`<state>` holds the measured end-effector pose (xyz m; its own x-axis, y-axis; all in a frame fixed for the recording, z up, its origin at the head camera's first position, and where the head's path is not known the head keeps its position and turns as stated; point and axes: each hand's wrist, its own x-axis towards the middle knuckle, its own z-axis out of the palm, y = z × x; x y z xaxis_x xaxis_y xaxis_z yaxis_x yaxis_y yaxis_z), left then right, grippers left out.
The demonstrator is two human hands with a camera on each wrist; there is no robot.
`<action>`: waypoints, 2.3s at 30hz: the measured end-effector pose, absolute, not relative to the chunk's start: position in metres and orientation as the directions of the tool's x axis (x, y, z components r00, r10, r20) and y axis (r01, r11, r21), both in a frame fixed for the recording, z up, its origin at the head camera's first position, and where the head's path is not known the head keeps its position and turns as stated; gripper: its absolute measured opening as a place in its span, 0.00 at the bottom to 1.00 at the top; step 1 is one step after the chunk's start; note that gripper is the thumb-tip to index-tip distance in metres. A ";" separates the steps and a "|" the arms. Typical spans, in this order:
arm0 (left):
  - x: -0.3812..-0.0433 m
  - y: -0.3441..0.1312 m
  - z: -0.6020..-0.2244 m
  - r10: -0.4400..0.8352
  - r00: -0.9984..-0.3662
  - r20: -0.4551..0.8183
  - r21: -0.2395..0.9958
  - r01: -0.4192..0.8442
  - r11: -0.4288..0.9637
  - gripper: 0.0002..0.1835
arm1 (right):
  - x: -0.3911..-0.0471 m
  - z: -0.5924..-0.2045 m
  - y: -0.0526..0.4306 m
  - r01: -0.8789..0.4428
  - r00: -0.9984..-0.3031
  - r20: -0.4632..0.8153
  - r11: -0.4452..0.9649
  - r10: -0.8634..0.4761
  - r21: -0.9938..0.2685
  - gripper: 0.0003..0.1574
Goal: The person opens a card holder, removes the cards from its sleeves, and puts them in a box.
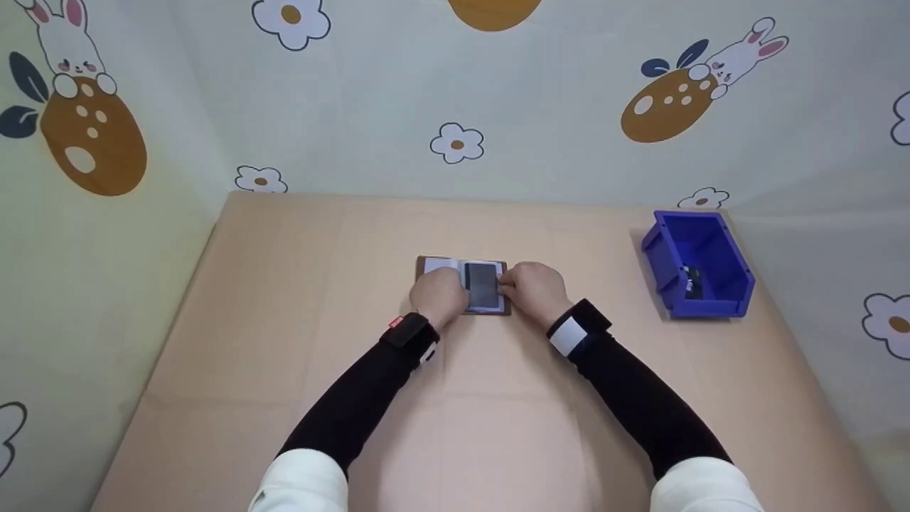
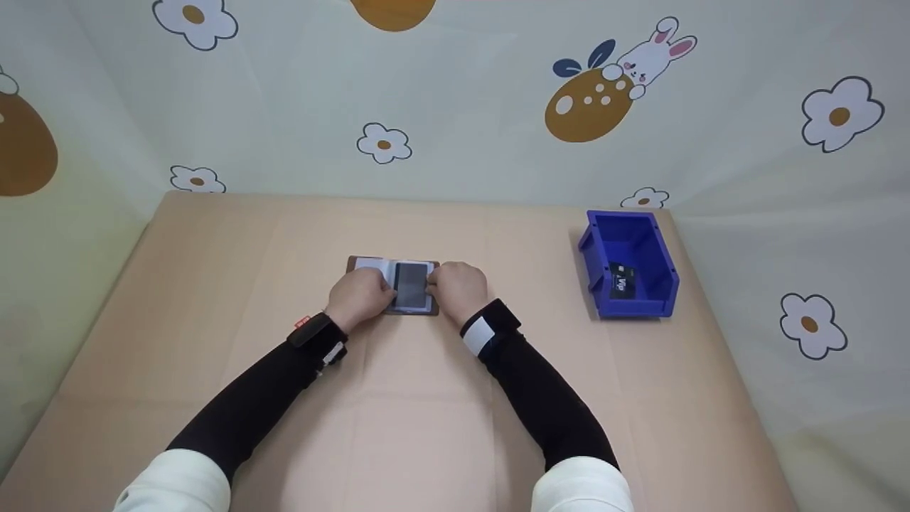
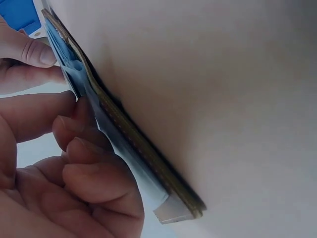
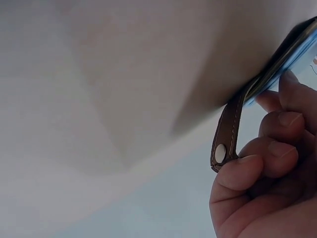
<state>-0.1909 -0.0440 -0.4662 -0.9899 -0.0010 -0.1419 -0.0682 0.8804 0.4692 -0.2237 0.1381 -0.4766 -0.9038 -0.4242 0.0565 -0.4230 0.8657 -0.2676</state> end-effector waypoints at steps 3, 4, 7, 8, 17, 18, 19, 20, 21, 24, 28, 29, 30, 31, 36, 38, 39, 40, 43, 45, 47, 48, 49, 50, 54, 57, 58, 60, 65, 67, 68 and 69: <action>-0.190 -0.043 -0.466 -0.006 -0.992 -0.129 0.460 -0.066 0.886 0.07 | -0.223 -0.477 0.138 -0.423 -0.904 0.059 0.867 -0.423 -0.264 0.09; -0.190 -0.042 -0.466 -0.008 -0.992 -0.127 0.457 -0.065 0.887 0.07 | -0.223 -0.477 0.138 -0.422 -0.905 0.061 0.867 -0.422 -0.263 0.09; -0.191 -0.042 -0.466 -0.012 -0.990 -0.142 0.460 -0.077 0.885 0.07 | -0.223 -0.478 0.138 -0.425 -0.904 0.068 0.867 -0.423 -0.259 0.09; -0.191 -0.042 -0.466 -0.012 -0.989 -0.148 0.463 -0.080 0.883 0.07 | -0.222 -0.478 0.139 -0.426 -0.903 0.073 0.866 -0.422 -0.261 0.09; -0.194 -0.043 -0.467 -0.005 -0.981 -0.192 0.487 -0.099 0.868 0.07 | -0.222 -0.478 0.139 -0.438 -0.898 0.092 0.862 -0.429 -0.256 0.10; -0.195 -0.044 -0.467 -0.005 -0.980 -0.197 0.490 -0.102 0.866 0.07 | -0.222 -0.479 0.139 -0.438 -0.899 0.091 0.861 -0.430 -0.258 0.10; -0.195 -0.044 -0.467 -0.003 -0.980 -0.201 0.492 -0.104 0.865 0.07 | -0.222 -0.479 0.139 -0.437 -0.899 0.088 0.861 -0.429 -0.259 0.10; -0.195 -0.044 -0.468 -0.002 -0.979 -0.203 0.492 -0.104 0.865 0.07 | -0.222 -0.479 0.139 -0.436 -0.899 0.086 0.862 -0.429 -0.260 0.10; -0.195 -0.044 -0.468 0.000 -0.979 -0.204 0.492 -0.103 0.865 0.07 | -0.222 -0.479 0.139 -0.435 -0.900 0.086 0.862 -0.428 -0.261 0.10; -0.195 -0.045 -0.469 0.006 -0.979 -0.202 0.486 -0.095 0.869 0.09 | -0.221 -0.479 0.139 -0.433 -0.900 0.084 0.863 -0.427 -0.261 0.10; -0.195 -0.045 -0.469 0.007 -0.980 -0.199 0.483 -0.092 0.871 0.10 | -0.221 -0.477 0.138 -0.435 -0.900 0.082 0.864 -0.429 -0.252 0.09; -0.195 -0.045 -0.469 0.008 -0.980 -0.199 0.484 -0.092 0.870 0.10 | -0.221 -0.477 0.138 -0.439 -0.898 0.083 0.865 -0.432 -0.244 0.09; -0.195 -0.045 -0.469 0.008 -0.980 -0.200 0.485 -0.092 0.870 0.10 | -0.221 -0.476 0.138 -0.442 -0.897 0.084 0.866 -0.435 -0.237 0.09; -0.195 -0.046 -0.468 0.010 -0.979 -0.202 0.487 -0.092 0.869 0.10 | -0.221 -0.476 0.138 -0.445 -0.895 0.085 0.866 -0.437 -0.229 0.09; -0.195 -0.048 -0.468 0.014 -0.978 -0.209 0.502 -0.095 0.860 0.11 | -0.220 -0.476 0.137 -0.458 -0.889 0.099 0.865 -0.447 -0.206 0.09; -0.194 -0.050 -0.468 0.014 -0.978 -0.209 0.507 -0.096 0.857 0.11 | -0.220 -0.477 0.138 -0.460 -0.888 0.102 0.864 -0.449 -0.205 0.09; -0.194 -0.051 -0.468 0.014 -0.978 -0.209 0.509 -0.097 0.856 0.11 | -0.220 -0.477 0.138 -0.461 -0.888 0.104 0.864 -0.449 -0.204 0.09; -0.194 -0.052 -0.468 0.015 -0.978 -0.207 0.507 -0.094 0.857 0.11 | -0.220 -0.478 0.138 -0.461 -0.887 0.105 0.864 -0.449 -0.204 0.08; -0.194 -0.056 -0.467 0.024 -0.978 -0.208 0.511 -0.088 0.855 0.11 | -0.220 -0.479 0.139 -0.461 -0.888 0.106 0.864 -0.448 -0.203 0.08; -0.194 -0.059 -0.467 0.028 -0.976 -0.216 0.518 -0.090 0.851 0.11 | -0.220 -0.479 0.139 -0.462 -0.887 0.106 0.864 -0.449 -0.203 0.08; -0.193 -0.063 -0.466 0.033 -0.975 -0.221 0.524 -0.090 0.847 0.11 | -0.220 -0.479 0.138 -0.463 -0.886 0.105 0.862 -0.451 -0.205 0.08; -0.192 -0.065 -0.465 0.036 -0.975 -0.220 0.525 -0.088 0.846 0.11 | -0.220 -0.479 0.138 -0.464 -0.886 0.105 0.862 -0.451 -0.206 0.08; -0.192 -0.067 -0.464 0.038 -0.976 -0.216 0.526 -0.084 0.846 0.12 | -0.220 -0.478 0.138 -0.464 -0.886 0.107 0.862 -0.451 -0.206 0.08; -0.192 -0.069 -0.464 0.038 -0.976 -0.212 0.527 -0.081 0.846 0.12 | -0.220 -0.478 0.138 -0.463 -0.886 0.107 0.861 -0.451 -0.208 0.08; -0.191 -0.076 -0.464 0.049 -0.980 -0.195 0.541 -0.066 0.838 0.14 | -0.220 -0.478 0.137 -0.460 -0.888 0.112 0.861 -0.446 -0.216 0.07; -0.190 -0.081 -0.464 0.060 -0.980 -0.191 0.555 -0.058 0.830 0.16 | -0.220 -0.478 0.137 -0.465 -0.885 0.121 0.859 -0.449 -0.214 0.07; -0.190 -0.083 -0.463 0.062 -0.980 -0.188 0.556 -0.054 0.829 0.17 | -0.220 -0.478 0.138 -0.467 -0.884 0.125 0.859 -0.450 -0.211 0.07; -0.190 -0.085 -0.463 0.067 -0.980 -0.186 0.562 -0.051 0.825 0.18 | -0.220 -0.477 0.138 -0.471 -0.882 0.131 0.857 -0.452 -0.209 0.07; -0.190 -0.091 -0.461 0.078 -0.981 -0.178 0.579 -0.041 0.814 0.19 | -0.220 -0.477 0.138 -0.469 -0.883 0.131 0.856 -0.451 -0.217 0.07; -0.190 -0.094 -0.461 0.082 -0.981 -0.177 0.585 -0.038 0.810 0.19 | -0.219 -0.477 0.138 -0.467 -0.884 0.128 0.856 -0.449 -0.221 0.07; -0.190 -0.095 -0.461 0.084 -0.980 -0.180 0.590 -0.039 0.806 0.19 | -0.219 -0.477 0.138 -0.465 -0.885 0.125 0.857 -0.448 -0.221 0.07; -0.190 -0.096 -0.461 0.086 -0.980 -0.178 0.594 -0.037 0.804 0.19 | -0.219 -0.477 0.138 -0.463 -0.887 0.121 0.858 -0.446 -0.222 0.07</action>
<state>-0.1898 -0.0961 -0.4613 -0.9803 0.0859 -0.1778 -0.0373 0.8035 0.5941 -0.2191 0.1375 -0.4773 -0.8866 -0.4463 0.1214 -0.4625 0.8582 -0.2225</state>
